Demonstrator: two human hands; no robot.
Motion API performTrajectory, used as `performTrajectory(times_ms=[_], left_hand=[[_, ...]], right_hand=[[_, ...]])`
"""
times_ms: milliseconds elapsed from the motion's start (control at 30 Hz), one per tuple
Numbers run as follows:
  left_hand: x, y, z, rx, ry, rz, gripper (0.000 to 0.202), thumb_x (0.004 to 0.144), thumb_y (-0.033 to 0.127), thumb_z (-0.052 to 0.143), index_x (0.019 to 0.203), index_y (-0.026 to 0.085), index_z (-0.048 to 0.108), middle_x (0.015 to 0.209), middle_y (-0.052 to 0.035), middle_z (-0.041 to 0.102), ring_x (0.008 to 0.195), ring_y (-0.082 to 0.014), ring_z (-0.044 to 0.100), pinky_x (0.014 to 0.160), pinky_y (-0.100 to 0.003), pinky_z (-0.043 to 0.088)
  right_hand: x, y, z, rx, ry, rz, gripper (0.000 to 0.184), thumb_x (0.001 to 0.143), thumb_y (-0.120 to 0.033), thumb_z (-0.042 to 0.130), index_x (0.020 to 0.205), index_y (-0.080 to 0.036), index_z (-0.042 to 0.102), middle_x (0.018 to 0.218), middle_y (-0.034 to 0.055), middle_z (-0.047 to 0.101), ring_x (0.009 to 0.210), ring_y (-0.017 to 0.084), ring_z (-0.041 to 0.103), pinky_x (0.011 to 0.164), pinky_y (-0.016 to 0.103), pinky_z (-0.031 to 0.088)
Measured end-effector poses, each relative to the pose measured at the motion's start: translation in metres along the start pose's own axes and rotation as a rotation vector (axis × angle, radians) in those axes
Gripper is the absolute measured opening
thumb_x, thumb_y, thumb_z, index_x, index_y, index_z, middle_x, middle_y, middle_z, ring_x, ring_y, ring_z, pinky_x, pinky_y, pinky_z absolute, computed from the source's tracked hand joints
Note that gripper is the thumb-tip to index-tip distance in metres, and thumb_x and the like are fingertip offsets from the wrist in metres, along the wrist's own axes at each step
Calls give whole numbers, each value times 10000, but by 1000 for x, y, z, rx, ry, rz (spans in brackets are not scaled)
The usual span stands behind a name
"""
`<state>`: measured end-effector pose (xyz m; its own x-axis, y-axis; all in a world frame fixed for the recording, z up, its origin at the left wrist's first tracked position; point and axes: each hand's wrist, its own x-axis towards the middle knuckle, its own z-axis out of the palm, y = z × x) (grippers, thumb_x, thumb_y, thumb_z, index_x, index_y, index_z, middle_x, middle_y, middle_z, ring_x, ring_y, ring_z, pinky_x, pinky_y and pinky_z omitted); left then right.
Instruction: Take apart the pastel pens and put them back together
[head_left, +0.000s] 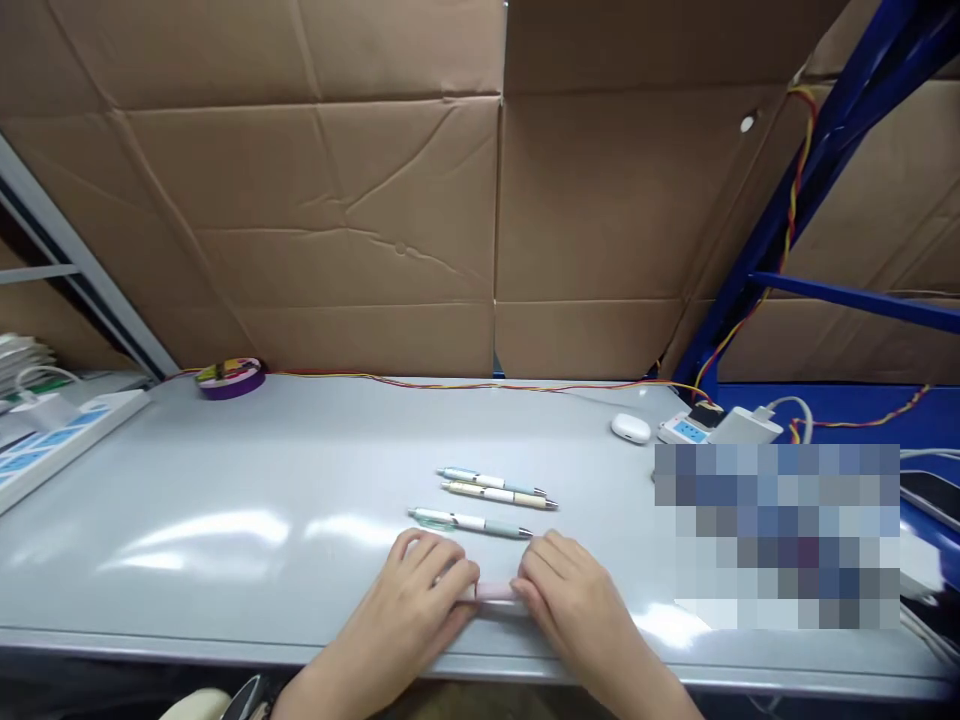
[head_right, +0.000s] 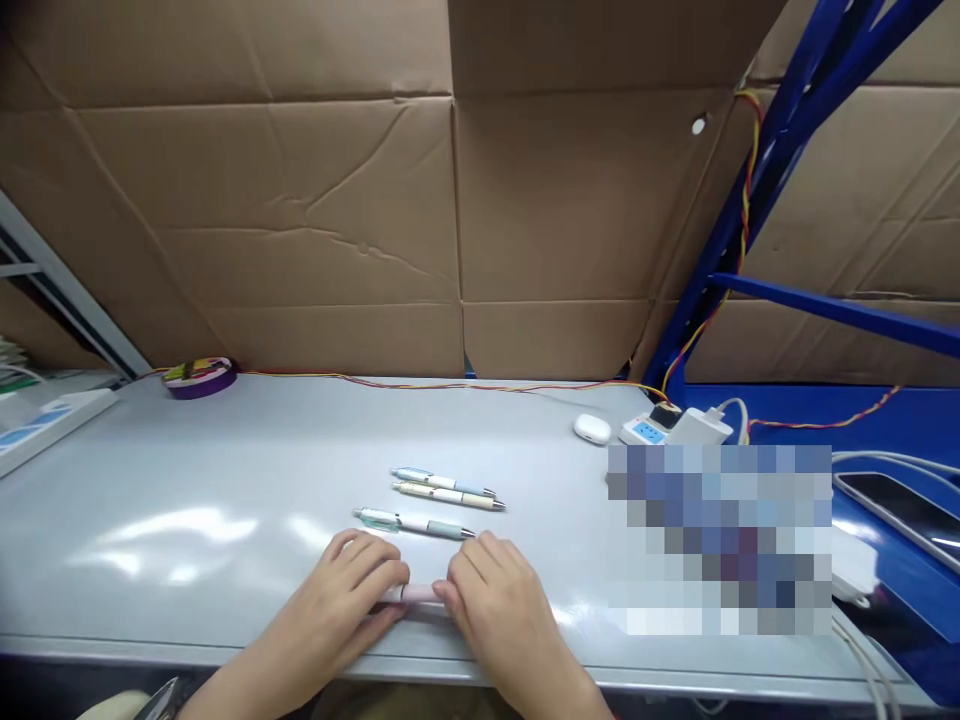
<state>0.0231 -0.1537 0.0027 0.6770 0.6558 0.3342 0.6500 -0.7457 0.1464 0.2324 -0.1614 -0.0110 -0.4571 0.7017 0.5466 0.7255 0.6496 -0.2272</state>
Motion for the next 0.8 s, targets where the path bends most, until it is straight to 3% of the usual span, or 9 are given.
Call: performTrajectory(times_ms=[100,167,400,633,800], left_hand=[[-3,0,8,100,61,114,246,953,123,336,757,195,465,667,12,519,581,-162,450,555,-277,331],[-4,0,11,116,78,135,288,983,165,299,742,195,454,623,20,505,527,-151,430,506,-270,287],[-4,2,8,99,36,97,351,1011,254,244,728,202,445,600,26,533,507,-147,470,476,-273,276],[-2,3,4,44,-4,17,378,1018,296,191,765,208,457,632,21,584,518,-149,533,478,-268,325],[-2,4,4,37,-48,-2,332,1013,305,222,819,211,474,677,13,615,562,-162,582,502,-264,374]], right_hand=[[-1,-6,6,14,102,-2,410,986,-217,304,596,-196,429,548,-7,480,531,140,418,505,268,282],[-2,-7,6,87,98,44,406,984,-215,328,587,-193,409,534,-17,458,520,126,404,504,256,273],[-2,-3,-1,264,50,38,382,995,-288,336,625,-203,377,586,-17,457,563,129,421,523,237,327],[1,-5,-6,362,-46,149,255,975,-393,368,841,-204,474,776,21,549,694,156,519,605,252,414],[-1,-5,-1,243,-65,193,452,989,-419,284,618,-205,428,563,-11,477,523,139,455,491,256,308]])
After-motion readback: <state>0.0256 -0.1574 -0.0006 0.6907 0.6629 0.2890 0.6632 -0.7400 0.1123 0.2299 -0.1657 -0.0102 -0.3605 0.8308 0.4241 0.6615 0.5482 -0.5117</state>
